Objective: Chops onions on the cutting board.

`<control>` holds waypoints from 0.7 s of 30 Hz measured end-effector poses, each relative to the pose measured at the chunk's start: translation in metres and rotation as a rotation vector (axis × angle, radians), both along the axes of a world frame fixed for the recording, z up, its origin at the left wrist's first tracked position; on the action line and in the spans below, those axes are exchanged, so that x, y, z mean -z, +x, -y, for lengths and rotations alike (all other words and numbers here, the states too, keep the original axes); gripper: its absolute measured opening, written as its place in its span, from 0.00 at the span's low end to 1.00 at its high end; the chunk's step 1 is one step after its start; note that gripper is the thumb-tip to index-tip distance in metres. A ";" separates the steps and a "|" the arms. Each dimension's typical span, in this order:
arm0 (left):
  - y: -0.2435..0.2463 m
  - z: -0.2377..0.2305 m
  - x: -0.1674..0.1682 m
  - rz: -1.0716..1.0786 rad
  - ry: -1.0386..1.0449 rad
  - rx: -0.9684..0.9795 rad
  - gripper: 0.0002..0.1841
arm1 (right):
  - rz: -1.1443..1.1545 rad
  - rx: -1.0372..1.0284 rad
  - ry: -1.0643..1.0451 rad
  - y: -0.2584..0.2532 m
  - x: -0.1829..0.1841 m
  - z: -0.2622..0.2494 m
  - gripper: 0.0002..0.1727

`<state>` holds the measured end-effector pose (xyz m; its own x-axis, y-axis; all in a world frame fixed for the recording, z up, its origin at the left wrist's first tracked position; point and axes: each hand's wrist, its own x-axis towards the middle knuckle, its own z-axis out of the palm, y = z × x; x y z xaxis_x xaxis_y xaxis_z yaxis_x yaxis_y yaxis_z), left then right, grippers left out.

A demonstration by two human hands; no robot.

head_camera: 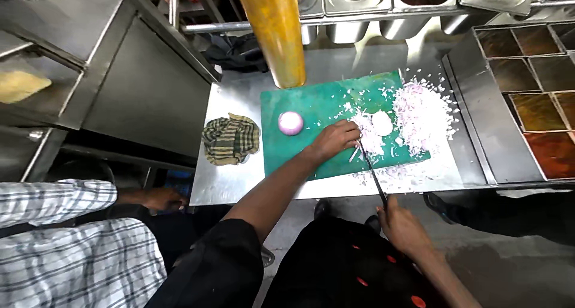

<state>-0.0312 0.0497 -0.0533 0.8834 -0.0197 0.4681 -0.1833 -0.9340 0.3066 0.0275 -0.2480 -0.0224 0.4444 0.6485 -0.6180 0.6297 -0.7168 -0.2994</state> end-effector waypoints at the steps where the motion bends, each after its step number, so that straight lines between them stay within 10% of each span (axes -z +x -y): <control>1: 0.003 -0.001 -0.004 0.003 0.030 0.028 0.08 | -0.012 0.001 -0.008 0.001 -0.001 0.000 0.24; 21: 0.051 -0.027 -0.052 -0.382 0.209 0.514 0.18 | -0.080 0.094 0.285 0.035 -0.057 0.134 0.27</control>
